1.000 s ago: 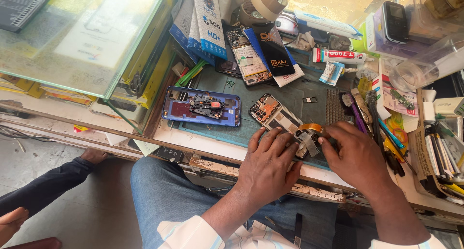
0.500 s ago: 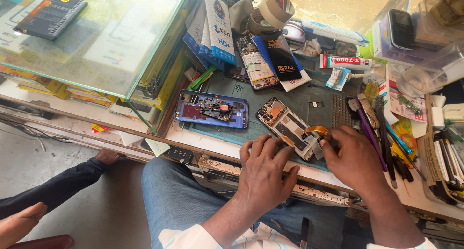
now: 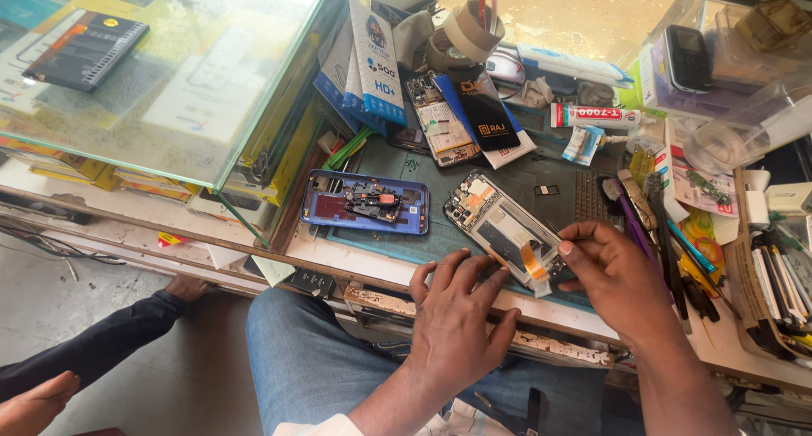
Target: The person disassembles a smartphone, removes the screen assembly, and uses a metal tool to pry and separate the display from the frame. They then apply liquid from a spray bottle to the screen and wipe it with a cloth.
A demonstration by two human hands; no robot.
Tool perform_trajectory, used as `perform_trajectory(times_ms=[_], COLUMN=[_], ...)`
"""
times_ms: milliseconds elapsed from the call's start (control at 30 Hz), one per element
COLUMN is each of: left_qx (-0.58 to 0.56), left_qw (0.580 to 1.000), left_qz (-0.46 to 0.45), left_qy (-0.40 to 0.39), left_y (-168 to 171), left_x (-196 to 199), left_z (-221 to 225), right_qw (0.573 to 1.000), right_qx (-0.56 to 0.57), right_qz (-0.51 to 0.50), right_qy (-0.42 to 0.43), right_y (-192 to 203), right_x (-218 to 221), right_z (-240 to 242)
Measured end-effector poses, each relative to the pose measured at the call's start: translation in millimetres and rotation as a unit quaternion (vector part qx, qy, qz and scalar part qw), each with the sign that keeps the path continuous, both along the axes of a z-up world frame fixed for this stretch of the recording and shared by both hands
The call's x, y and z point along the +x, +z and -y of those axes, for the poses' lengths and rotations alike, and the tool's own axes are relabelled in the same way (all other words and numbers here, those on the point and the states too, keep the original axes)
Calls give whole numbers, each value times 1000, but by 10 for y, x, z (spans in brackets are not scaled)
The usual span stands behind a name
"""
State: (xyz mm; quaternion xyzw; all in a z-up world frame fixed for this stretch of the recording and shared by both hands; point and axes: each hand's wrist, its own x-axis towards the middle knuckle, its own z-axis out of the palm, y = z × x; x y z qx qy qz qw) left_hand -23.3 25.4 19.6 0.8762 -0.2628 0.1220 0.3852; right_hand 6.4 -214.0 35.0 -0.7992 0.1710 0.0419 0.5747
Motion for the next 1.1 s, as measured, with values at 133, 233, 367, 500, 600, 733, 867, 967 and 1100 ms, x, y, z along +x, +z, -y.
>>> perform_trajectory(times_ms=[133,233,367,500,600,733,867,967,1100], left_qx=[-5,-36,-123,-299,-383,-437,-531,-539,-517], left_qw=[1000,999,984,883,852,810,739,710,700], left_qz=[-11,-25,-127,-362,-356,-391,-410,-451,-492], left_qy=[6,0,6,-4,25,-2,-62,-46,14], left_y=[-11,56,110,126,161,245,233,165,55], left_x=[-17,8,85,218,208,137,56,24,-49], left_z=[-8,-13,-90,-200,-126,-75,-58,-59,-85], right_qw=[998,998,996,993,987,979,936,915,883], right_qx=[57,55,32,25,-22,-142,-311,-298,-276], right_qz=[11,39,84,112,160,138,164,268,355], right_qy=[12,14,0,-15,-26,-43,-31,55,135], right_y=[-1,31,54,129,173,240,238,201,156], right_x=[-63,-109,-192,-285,-519,-767,-1047,-1178,-1235], right_z=[9,-16,-43,-35,-113,-264,-427,-528,-607])
